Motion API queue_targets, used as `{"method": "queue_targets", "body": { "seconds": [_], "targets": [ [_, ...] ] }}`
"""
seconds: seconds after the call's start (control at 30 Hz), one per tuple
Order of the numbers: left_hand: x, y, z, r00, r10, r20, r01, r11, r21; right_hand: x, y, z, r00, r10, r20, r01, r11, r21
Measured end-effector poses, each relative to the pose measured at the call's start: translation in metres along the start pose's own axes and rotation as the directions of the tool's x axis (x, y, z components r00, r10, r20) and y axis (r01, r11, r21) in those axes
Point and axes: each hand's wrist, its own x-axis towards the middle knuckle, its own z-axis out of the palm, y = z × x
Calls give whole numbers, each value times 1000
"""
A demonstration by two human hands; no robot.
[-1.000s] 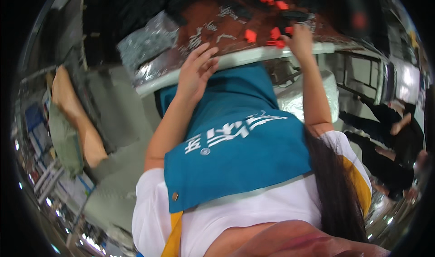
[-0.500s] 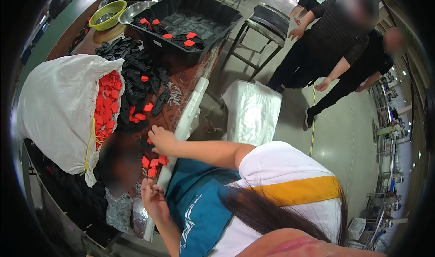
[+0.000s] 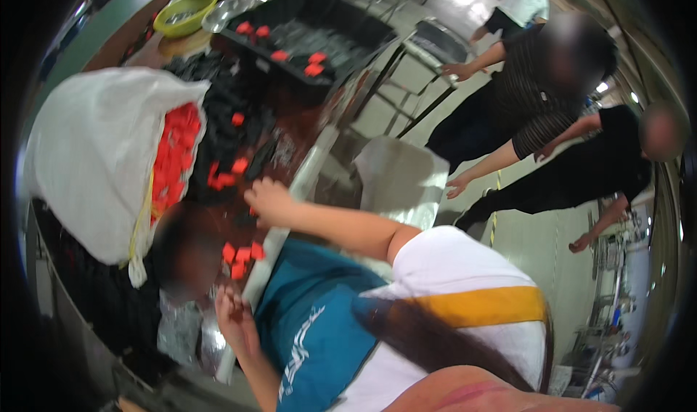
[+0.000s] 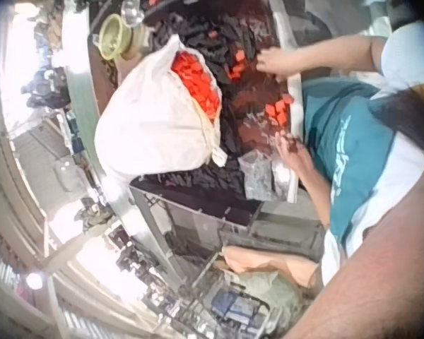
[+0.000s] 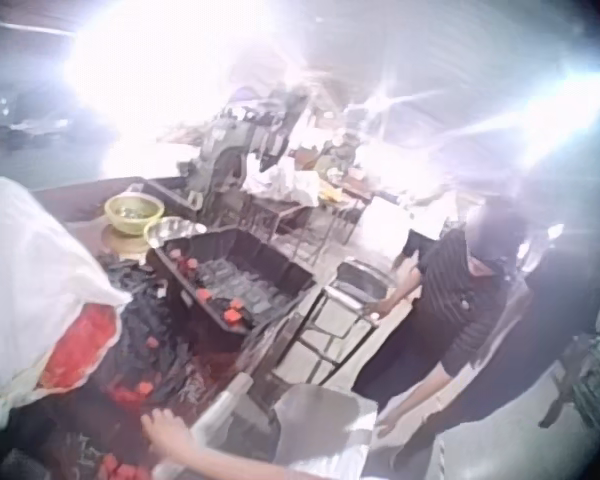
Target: The person repeatedly picks up small black and red plastic components and fastens them together by hand. They place the assembled units into a black tray on the table. The person continues this repetitive assembly process throughout the clip.
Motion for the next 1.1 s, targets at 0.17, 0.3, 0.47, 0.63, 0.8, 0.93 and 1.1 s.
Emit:
{"method": "queue_targets", "body": {
  "seconds": [0.17,0.3,0.47,0.63,0.8,0.93,1.1],
  "targets": [
    [12,6,3,998,62,-19,-62,998,-1,28,15,-37,998,-49,-42,46,996,-75],
    [-2,32,0,976,104,-191,-116,992,-50,46,11,2,925,-149,-348,198,974,111],
    [-15,33,-21,952,166,-257,-186,981,-57,71,-19,40,900,-264,-348,275,961,-18],
    [-15,26,-14,955,153,-253,-179,980,-83,91,-29,56,934,-255,-252,174,937,-303],
    [-12,24,-9,956,135,-261,-154,986,-56,100,-12,38,979,-189,70,192,981,-34],
    [-6,19,-4,970,97,-223,-100,995,-2,78,-15,26,957,-267,-112,273,961,43],
    [7,17,22,989,52,-141,-33,991,131,31,-70,-8,864,-375,-336,458,862,218]
  ]
}}
